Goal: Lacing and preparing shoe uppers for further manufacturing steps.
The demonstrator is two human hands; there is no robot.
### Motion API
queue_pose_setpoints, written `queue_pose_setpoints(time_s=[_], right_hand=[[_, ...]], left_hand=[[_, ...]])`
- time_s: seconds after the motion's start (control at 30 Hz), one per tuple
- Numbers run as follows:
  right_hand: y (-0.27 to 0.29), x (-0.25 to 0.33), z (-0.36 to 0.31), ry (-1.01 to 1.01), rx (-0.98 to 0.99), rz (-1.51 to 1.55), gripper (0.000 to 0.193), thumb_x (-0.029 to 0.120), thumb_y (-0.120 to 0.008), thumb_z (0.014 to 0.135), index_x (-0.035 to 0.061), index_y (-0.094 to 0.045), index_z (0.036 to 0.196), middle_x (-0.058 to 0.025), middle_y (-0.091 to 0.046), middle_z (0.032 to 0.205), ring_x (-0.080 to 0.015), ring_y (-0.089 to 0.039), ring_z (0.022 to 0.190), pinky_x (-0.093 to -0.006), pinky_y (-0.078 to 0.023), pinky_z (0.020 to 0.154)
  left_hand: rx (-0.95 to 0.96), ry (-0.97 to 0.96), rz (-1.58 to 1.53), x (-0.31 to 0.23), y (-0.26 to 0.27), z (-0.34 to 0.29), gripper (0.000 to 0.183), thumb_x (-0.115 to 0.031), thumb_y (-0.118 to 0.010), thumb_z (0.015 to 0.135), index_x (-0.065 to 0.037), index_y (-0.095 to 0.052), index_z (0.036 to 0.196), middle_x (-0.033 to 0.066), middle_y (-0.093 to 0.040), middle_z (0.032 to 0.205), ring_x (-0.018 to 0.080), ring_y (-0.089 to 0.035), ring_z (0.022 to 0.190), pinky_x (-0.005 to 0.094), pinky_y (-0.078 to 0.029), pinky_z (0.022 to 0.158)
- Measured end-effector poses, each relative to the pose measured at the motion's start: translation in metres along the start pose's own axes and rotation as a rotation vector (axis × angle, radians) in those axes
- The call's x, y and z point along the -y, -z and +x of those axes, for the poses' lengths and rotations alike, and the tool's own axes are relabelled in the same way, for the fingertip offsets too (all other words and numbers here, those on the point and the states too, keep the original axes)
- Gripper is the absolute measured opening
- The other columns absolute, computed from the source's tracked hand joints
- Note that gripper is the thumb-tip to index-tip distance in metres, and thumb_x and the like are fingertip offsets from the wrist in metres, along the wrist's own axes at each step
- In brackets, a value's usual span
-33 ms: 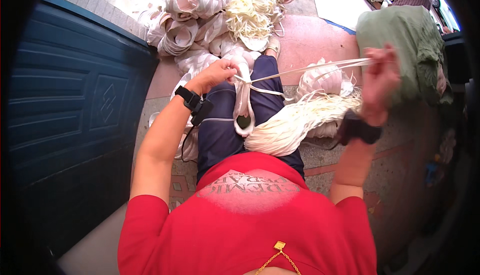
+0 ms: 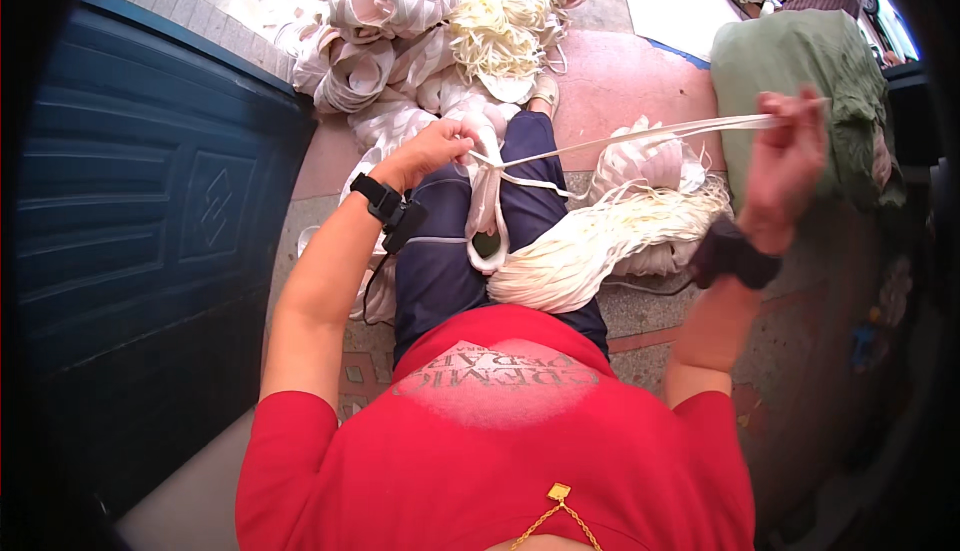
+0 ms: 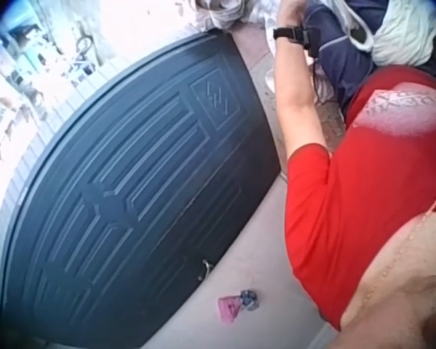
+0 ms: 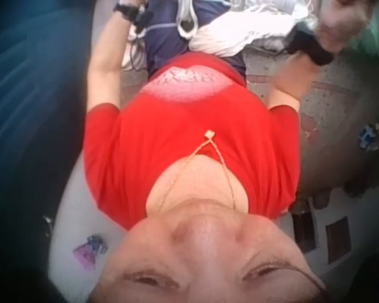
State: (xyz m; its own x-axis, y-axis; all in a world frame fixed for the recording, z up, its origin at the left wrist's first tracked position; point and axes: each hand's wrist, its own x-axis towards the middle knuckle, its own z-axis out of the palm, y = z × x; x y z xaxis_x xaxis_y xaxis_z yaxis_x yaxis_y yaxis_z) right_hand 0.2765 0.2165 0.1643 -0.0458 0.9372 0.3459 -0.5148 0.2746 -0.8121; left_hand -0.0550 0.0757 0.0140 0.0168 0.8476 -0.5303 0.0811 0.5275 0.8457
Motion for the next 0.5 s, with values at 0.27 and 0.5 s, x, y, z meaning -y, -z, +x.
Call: queue_pose_setpoints(time_s=[0.27,0.5], right_hand=[[0.009,0.069,0.020,0.122,0.259,0.283,0.019,0.012,-0.046,0.087,-0.0008,-0.051,0.101,0.0001,-0.044,0.066,-0.0103,-0.043,0.063,-0.0281,-0.038,0.070],[-0.034,-0.040,-0.063,-0.592,0.630,-0.506,0.014,0.010,-0.051,0.083,0.0075,-0.061,0.092,0.0036,-0.051,0.069,-0.0026,-0.040,0.056,-0.0177,-0.034,0.049]], left_hand=[[-0.018,0.005,0.034,-0.004,-0.029,0.016,0.019,-0.013,-0.054,0.079,-0.001,-0.054,0.094,0.0022,-0.054,0.075,0.0082,-0.051,0.067,0.0209,-0.040,0.063],[-0.218,-0.092,0.423,0.008,-0.038,0.028,0.021,-0.021,-0.059,0.073,-0.002,-0.060,0.083,0.0091,-0.059,0.070,0.0182,-0.057,0.065,0.0286,-0.044,0.062]])
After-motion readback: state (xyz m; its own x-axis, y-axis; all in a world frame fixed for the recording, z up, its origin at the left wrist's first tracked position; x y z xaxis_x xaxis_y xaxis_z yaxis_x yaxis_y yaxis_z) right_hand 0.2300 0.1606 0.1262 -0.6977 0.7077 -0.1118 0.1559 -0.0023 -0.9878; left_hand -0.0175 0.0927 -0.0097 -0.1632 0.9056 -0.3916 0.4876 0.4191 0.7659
